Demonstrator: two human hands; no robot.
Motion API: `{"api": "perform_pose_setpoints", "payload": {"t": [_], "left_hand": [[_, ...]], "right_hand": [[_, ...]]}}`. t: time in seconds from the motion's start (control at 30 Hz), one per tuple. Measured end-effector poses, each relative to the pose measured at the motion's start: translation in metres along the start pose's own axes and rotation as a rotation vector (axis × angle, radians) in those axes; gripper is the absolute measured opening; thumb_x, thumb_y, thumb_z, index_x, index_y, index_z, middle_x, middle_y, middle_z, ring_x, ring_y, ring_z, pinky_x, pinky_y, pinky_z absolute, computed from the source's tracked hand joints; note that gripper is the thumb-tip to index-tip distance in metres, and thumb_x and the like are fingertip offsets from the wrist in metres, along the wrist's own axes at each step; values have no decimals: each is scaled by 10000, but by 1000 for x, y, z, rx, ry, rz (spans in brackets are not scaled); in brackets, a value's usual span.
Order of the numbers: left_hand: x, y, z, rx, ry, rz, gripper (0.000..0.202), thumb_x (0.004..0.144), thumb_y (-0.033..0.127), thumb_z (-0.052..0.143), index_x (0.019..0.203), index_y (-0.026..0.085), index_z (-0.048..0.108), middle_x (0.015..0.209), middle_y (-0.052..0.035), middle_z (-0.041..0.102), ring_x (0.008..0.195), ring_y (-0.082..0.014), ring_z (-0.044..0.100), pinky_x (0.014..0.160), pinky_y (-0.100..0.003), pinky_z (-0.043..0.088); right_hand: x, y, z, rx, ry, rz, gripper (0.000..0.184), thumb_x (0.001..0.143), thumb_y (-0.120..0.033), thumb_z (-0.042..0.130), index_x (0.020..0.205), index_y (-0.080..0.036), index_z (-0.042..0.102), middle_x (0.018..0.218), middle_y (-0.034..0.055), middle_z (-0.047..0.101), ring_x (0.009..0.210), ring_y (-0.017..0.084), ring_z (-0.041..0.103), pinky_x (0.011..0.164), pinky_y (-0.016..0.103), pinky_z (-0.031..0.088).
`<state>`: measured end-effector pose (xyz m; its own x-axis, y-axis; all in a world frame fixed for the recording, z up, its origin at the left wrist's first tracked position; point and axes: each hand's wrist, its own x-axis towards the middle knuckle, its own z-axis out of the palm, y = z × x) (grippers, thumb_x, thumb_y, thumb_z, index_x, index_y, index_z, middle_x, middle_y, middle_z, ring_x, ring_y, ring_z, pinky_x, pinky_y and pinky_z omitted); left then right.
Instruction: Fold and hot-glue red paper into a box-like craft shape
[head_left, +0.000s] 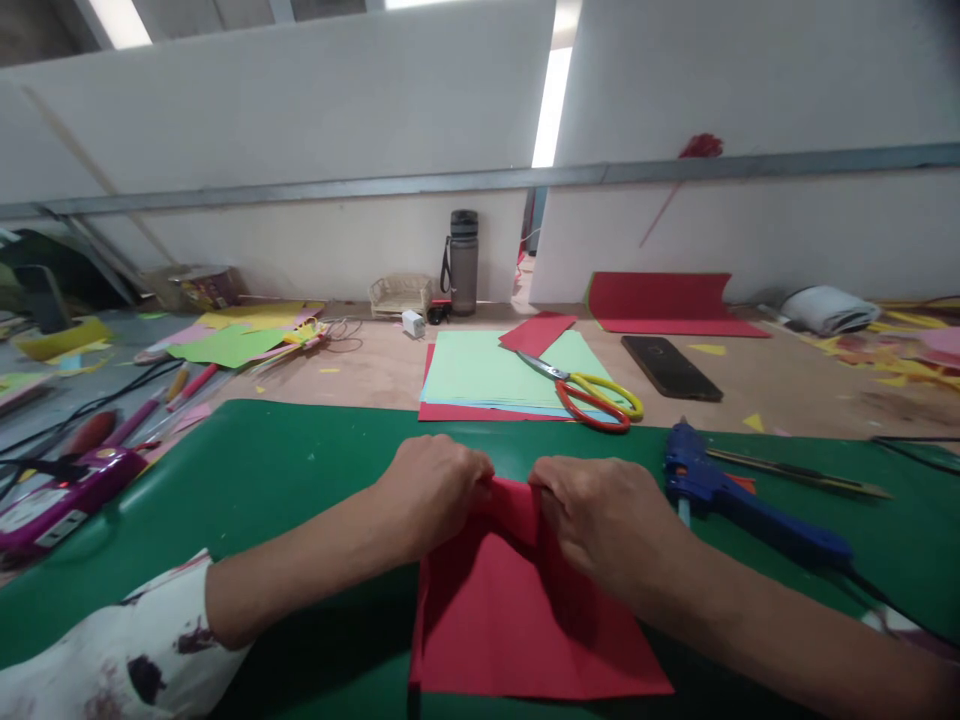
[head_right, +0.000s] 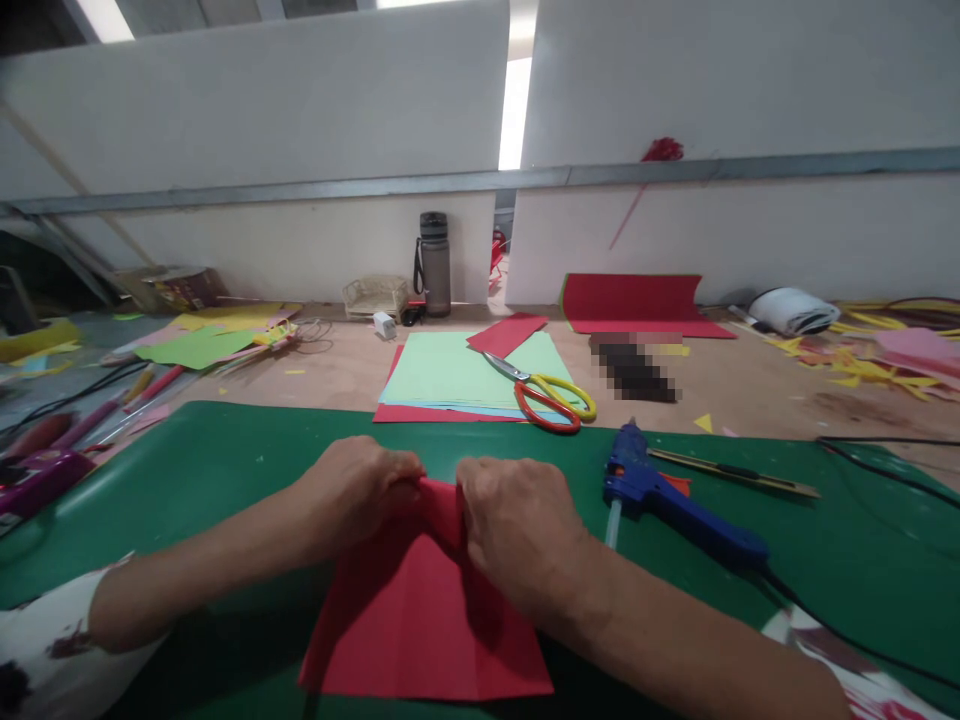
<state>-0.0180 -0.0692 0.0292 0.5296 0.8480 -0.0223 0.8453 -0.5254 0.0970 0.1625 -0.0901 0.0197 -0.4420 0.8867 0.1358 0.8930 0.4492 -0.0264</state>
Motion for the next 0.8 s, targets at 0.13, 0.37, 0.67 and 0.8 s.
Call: {"api": "perform_pose_setpoints", "payload": {"t": [0.13, 0.37, 0.67, 0.8], "left_hand": [[0, -1, 2, -44, 10, -19, 185, 792, 195, 494, 822, 206, 676, 730, -51, 697, 675, -208, 620, 510, -253, 291], [12, -3, -5, 47, 7, 66, 193, 664, 73, 505, 635, 190, 656, 623, -53, 652, 658, -205, 580, 489, -259, 238], [17, 12, -6, -47, -90, 109, 222, 538, -8, 470, 626, 142, 608, 632, -51, 645, 534, -128, 499, 464, -227, 251], [12, 11, -5, -177, -63, 151, 192, 606, -19, 460, 598, 132, 578, 622, -37, 643, 539, -100, 468, 501, -210, 278]], "right_hand": [[1, -1, -3, -25, -23, 7, 153, 791, -135, 437, 675, -197, 516, 598, 15, 603, 526, 152, 520, 489, 292, 152], [2, -5, -13, -34, -110, 41, 135, 770, -133, 457, 680, -192, 538, 621, 37, 651, 543, 166, 561, 477, 291, 148], [-3, -4, -17, -19, -122, 46, 104, 734, -136, 481, 681, -192, 551, 646, 47, 676, 574, 189, 597, 472, 295, 139], [-4, -4, -17, -10, -115, 65, 129, 733, -115, 471, 684, -195, 560, 627, 44, 669, 565, 182, 592, 467, 294, 146]]}}
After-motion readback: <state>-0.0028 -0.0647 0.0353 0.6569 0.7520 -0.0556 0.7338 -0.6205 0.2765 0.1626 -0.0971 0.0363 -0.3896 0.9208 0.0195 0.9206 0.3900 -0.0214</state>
